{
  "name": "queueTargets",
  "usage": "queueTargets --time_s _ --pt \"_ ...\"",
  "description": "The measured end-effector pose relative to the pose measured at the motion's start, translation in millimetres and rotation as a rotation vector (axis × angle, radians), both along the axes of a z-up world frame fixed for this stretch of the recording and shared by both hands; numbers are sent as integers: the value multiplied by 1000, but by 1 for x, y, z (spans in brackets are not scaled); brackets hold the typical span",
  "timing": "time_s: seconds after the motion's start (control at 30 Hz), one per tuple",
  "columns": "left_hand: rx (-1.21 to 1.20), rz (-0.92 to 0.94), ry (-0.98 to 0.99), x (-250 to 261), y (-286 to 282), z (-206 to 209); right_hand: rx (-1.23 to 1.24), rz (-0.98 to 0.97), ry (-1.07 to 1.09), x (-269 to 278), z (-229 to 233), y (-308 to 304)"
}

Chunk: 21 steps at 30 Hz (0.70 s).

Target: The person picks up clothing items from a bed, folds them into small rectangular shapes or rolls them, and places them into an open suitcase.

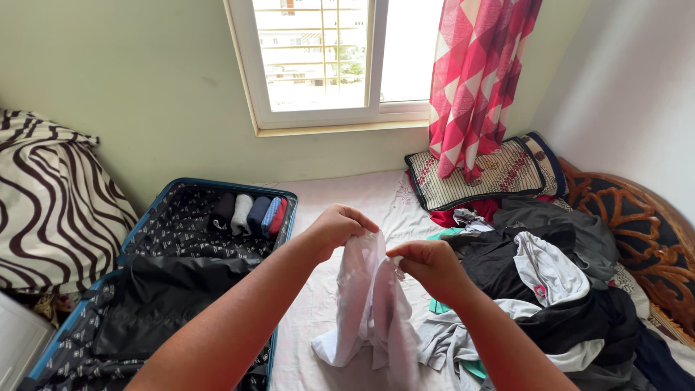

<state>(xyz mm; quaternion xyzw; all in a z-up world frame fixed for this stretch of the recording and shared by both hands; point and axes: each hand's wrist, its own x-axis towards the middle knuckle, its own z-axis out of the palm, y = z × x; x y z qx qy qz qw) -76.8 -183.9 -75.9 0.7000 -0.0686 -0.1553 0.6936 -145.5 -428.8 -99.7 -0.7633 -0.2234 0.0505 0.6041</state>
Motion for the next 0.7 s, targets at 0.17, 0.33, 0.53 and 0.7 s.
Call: queueTargets --time_s 0.17,0.33,0.53,0.7 --pt "31 -167 -27 -14 -6 16 -138 -76 -340 -8 12 18" --pt "272 -294 -74 -37 -10 46 -90 -109 -411 -12 12 19" --pt "182 -367 -135 -31 -16 42 -44 -145 -243 -8 12 9" --pt "224 -258 -261 -17 -23 28 -28 -57 -204 -5 11 4"
